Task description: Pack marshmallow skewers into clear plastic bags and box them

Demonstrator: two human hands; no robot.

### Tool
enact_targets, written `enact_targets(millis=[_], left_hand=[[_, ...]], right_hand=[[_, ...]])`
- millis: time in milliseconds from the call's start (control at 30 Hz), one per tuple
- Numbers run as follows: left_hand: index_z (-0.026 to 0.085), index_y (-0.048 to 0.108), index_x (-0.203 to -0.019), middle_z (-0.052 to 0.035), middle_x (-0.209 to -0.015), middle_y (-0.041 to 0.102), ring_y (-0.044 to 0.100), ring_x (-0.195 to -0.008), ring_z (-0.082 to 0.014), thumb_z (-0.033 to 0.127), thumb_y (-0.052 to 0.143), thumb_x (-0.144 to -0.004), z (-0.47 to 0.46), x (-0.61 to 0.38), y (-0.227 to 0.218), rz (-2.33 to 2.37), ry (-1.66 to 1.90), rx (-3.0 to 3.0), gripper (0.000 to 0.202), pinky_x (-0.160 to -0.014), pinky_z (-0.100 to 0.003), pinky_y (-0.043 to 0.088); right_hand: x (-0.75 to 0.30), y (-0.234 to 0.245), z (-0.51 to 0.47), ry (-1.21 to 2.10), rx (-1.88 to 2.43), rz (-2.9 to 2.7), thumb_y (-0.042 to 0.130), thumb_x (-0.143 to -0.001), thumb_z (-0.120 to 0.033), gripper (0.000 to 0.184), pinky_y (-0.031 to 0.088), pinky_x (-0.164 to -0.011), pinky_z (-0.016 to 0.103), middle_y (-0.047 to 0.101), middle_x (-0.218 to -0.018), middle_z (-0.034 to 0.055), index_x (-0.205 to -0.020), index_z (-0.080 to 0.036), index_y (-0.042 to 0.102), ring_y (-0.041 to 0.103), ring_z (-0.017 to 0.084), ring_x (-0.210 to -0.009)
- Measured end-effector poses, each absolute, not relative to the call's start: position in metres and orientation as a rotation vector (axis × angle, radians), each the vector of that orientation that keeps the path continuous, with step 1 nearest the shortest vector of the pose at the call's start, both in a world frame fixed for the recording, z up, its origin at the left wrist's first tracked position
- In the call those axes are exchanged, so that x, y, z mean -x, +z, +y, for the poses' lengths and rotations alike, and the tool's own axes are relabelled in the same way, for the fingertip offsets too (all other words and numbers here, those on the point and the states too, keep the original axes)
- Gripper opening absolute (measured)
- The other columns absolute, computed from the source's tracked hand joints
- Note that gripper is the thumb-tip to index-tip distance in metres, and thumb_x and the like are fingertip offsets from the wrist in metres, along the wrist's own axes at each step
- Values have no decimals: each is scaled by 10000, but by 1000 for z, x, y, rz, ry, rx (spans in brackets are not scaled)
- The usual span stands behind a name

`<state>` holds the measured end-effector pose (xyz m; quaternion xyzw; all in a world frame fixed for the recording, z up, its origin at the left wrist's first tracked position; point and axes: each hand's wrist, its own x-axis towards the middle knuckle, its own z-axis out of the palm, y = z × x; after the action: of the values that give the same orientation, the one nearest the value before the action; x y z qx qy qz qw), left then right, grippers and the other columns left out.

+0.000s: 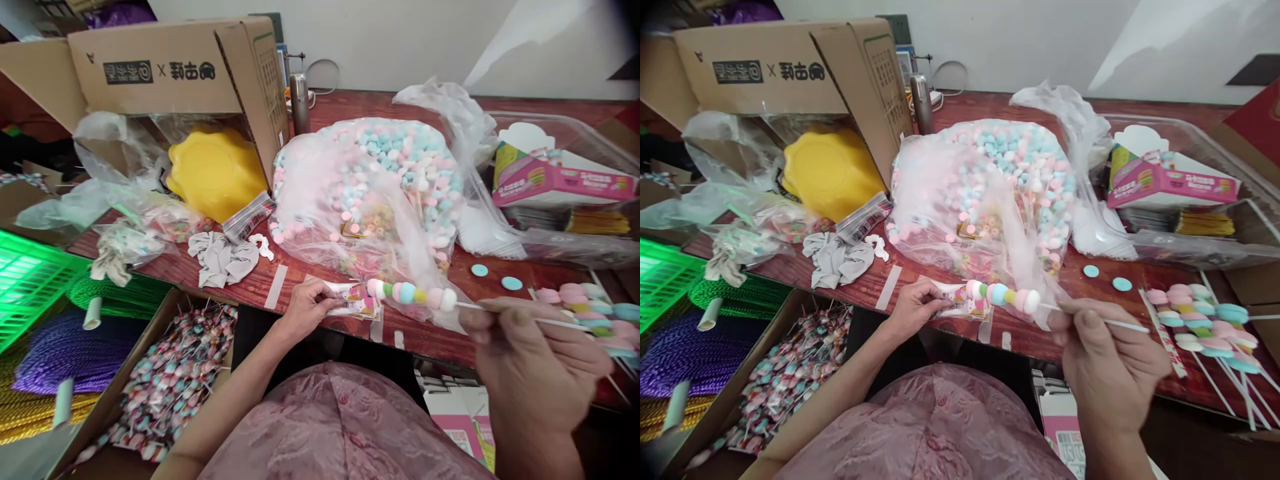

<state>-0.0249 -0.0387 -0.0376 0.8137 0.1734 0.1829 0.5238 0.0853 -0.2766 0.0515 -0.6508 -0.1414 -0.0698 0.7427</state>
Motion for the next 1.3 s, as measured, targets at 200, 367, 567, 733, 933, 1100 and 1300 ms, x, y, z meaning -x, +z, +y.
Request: enact_targets(millis=[200, 367, 567, 733, 933, 1100, 1300], left_hand=[[158, 645, -637, 16, -646, 612, 529, -617, -103, 254, 780, -728, -38, 25, -40, 399, 448, -1939, 189, -580, -227, 399], [166, 631, -661, 2, -660, 618, 544, -638, -115, 255, 730, -782, -39, 26, -39, 307, 491, -2037, 180, -610, -245, 421], [171, 620, -720, -35, -715, 622, 563, -703, -142, 206, 622, -863, -42, 30, -39, 55, 618, -2235, 147, -682, -287, 461], [177, 603, -744, -88, -938, 663, 587, -944, -195, 210, 607, -869, -39, 34, -17, 49, 661, -2227, 130, -858, -360, 471], [183, 535, -882, -33, -868, 633, 575, -761, -131, 240, 573, -881, -39, 39, 13, 46, 127, -1887, 69, -707, -259, 464], [209, 525, -1166, -9, -920, 586, 538, -785, -135, 287, 728, -761, -53, 44, 19, 81, -128, -1642, 460, -663, -226, 426], [150, 579, -806, 50, -683, 458, 411, -647, -95, 348, 775, -704, -63, 44, 21, 141, -244, -1566, 297, -625, -220, 360]], right_hand=[[-82, 44, -249, -27, 1385, -330, 772, -725, -263, 56, 389, -441, 271, 665, -696, 29, -742, -210, 762, 580, 148, -572], [-87, 36, -263, 77, 1438, -391, 748, -768, -251, 49, 397, -432, 252, 664, -677, 27, -799, -217, 766, 574, 139, -562], [-99, 25, -256, 258, 1495, -503, 726, -813, -280, 66, 423, -474, 231, 677, -721, 23, -806, -218, 748, 579, 120, -589], [-102, 31, -247, 314, 1281, -455, 734, -808, -333, 116, 434, -490, 224, 656, -663, 17, -813, -218, 752, 574, 118, -582], [-104, 32, -244, 395, 1237, -453, 777, -753, -372, 166, 422, -444, 232, 658, -641, 21, -773, -210, 748, 560, 122, -527], [-103, 37, -233, 462, 1177, -530, 772, -751, -391, 193, 427, -407, 230, 657, -618, 21, -739, -201, 739, 554, 120, -483], [-96, 28, -220, 684, 1195, -577, 745, -786, -364, 177, 407, -392, 199, 652, -609, 28, -764, -188, 741, 547, 102, -467]])
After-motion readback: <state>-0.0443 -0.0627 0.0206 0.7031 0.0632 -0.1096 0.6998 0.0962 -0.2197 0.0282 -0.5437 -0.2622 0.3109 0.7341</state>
